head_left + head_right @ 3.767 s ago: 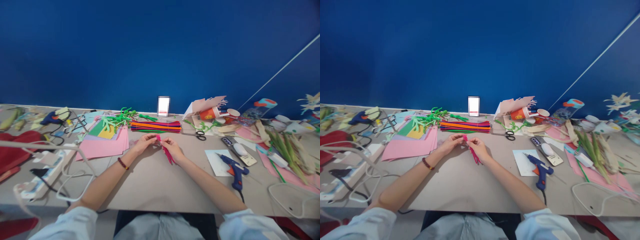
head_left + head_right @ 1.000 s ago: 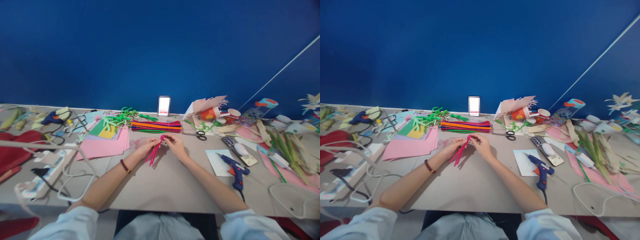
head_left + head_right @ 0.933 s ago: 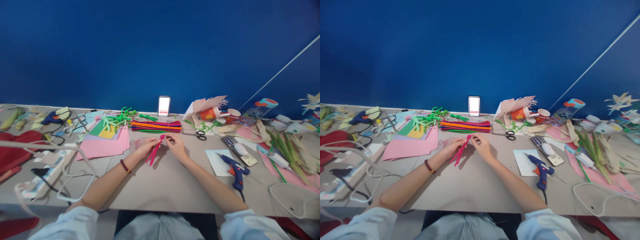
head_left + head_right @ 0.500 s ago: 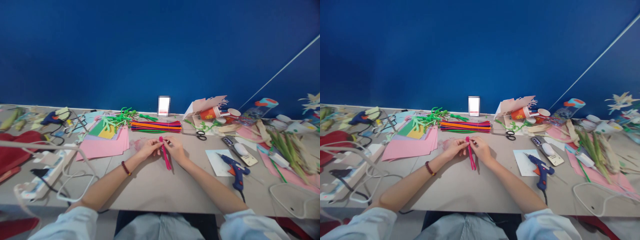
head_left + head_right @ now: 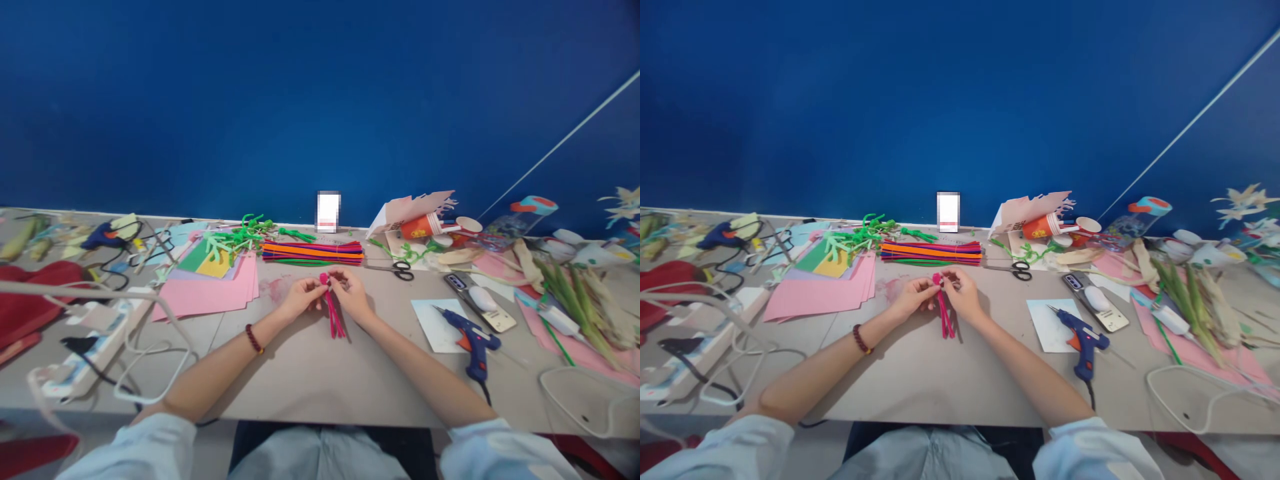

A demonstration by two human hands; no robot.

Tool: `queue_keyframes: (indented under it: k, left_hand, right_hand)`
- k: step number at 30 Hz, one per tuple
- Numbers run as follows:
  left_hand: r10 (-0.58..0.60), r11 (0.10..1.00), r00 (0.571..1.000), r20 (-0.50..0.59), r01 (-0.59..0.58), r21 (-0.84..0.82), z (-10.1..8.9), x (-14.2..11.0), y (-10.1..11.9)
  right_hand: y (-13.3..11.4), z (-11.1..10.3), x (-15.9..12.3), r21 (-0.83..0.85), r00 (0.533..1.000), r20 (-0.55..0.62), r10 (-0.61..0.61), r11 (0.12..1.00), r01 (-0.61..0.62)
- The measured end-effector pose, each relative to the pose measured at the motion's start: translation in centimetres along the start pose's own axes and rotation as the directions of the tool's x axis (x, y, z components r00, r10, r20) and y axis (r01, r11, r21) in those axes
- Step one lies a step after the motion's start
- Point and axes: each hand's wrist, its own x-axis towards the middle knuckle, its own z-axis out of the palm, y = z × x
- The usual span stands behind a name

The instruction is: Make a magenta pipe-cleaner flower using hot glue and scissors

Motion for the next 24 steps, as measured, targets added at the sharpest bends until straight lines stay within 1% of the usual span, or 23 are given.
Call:
queue_keyframes:
  k: [3,9,11,13,16,19,24]
  left_hand:
    - [-0.010,1.000,1.000,0.000,0.010,0.018,0.05,-0.06,0.17]
    - [0.024,0.999,1.000,-0.010,-0.024,0.029,0.21,-0.14,0.26]
    - [0.040,0.999,0.999,-0.017,-0.039,0.028,0.21,-0.12,0.18]
    - [0.044,0.999,0.999,-0.019,-0.043,0.029,0.15,-0.02,-0.01]
    - [0.020,0.999,1.000,-0.016,-0.019,0.049,-0.01,0.18,-0.42]
    - [0.006,0.997,1.000,0.014,-0.007,0.082,-0.11,0.29,-0.65]
    - [0.019,0.998,0.999,0.028,-0.021,0.059,-0.01,0.08,-0.33]
  right_hand:
    - [0.13,-0.18,0.40,0.117,0.997,0.040,0.068,0.991,-0.072]
    - [0.35,-0.02,0.66,0.211,0.979,0.110,0.174,0.958,-0.194]
    - [0.42,0.02,0.66,0.269,0.964,0.133,0.231,0.928,-0.260]
    - [0.39,-0.03,0.66,0.328,0.939,0.157,0.305,0.881,-0.341]
    - [0.21,-0.20,0.67,0.397,0.907,0.189,0.376,0.816,-0.421]
    - [0.05,-0.33,0.69,0.439,0.898,0.215,0.384,0.784,-0.440]
    - [-0.06,-0.57,0.89,0.437,0.906,0.228,0.357,0.794,-0.423]
